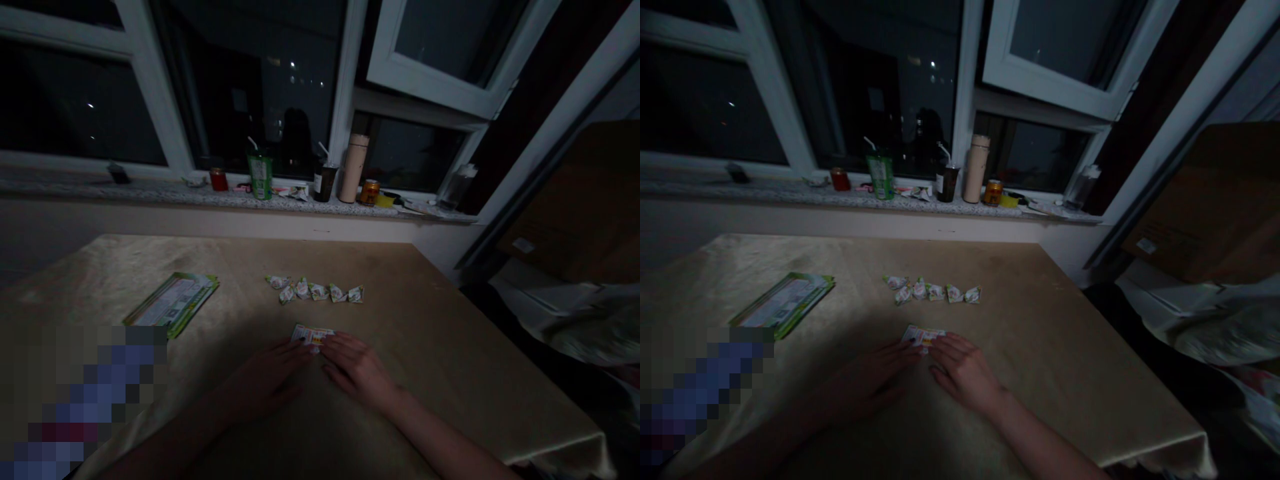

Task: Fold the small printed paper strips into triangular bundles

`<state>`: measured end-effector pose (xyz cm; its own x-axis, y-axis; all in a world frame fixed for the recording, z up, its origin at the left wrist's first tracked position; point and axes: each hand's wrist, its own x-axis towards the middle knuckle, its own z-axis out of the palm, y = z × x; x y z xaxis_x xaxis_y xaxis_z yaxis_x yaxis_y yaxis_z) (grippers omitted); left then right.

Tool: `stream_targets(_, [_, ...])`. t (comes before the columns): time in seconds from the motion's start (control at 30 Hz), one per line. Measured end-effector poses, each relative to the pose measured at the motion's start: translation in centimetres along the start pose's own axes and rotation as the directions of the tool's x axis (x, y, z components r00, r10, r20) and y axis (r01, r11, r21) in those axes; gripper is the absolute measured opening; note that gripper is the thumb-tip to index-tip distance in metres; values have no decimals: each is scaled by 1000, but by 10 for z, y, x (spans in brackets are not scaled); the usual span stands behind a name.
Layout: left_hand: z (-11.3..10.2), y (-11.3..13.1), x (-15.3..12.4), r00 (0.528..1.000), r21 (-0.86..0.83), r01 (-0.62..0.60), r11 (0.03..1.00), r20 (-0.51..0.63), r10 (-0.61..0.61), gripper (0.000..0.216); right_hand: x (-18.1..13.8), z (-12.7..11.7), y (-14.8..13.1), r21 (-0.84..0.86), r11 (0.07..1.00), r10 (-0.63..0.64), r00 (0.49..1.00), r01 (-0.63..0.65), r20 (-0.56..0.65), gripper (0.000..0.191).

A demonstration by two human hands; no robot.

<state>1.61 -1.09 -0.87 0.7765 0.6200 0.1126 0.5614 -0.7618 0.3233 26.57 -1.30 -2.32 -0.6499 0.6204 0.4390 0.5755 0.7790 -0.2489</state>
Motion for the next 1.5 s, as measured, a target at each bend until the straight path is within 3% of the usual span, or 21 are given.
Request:
stream_targets(0.17, [2,0,0,998,-63,3,998,-68,-8,48,3,1,5,-70,995,-70,997,67,-38,31])
stream_targets(0.4, [3,-3,-1,998,-58,13,998,-65,-16,46,18,-1,14,-289,923,-227,967,253,120,23])
stream_targets(0.63, [-4,2,3,994,-88,31,996,-98,-40,41,40,-12,14,-68,990,-127,991,124,-40,22])
stream_targets(0.8, [1,-1,2,992,-116,60,991,-102,-72,38,42,-10,17,117,988,-107,993,100,51,37])
stream_targets(0.97, [4,-4,0,989,-143,80,986,-114,-96,35,34,0,24,123,990,-82,989,67,123,24])
stream_targets(1.23, [-9,1,10,987,-119,109,987,-102,-122,29,32,4,26,178,982,-79,996,69,50,21])
stream_targets(1.5, [-12,18,24,960,-58,245,968,-127,-250,24,34,5,20,177,983,-39,999,44,-28,22])
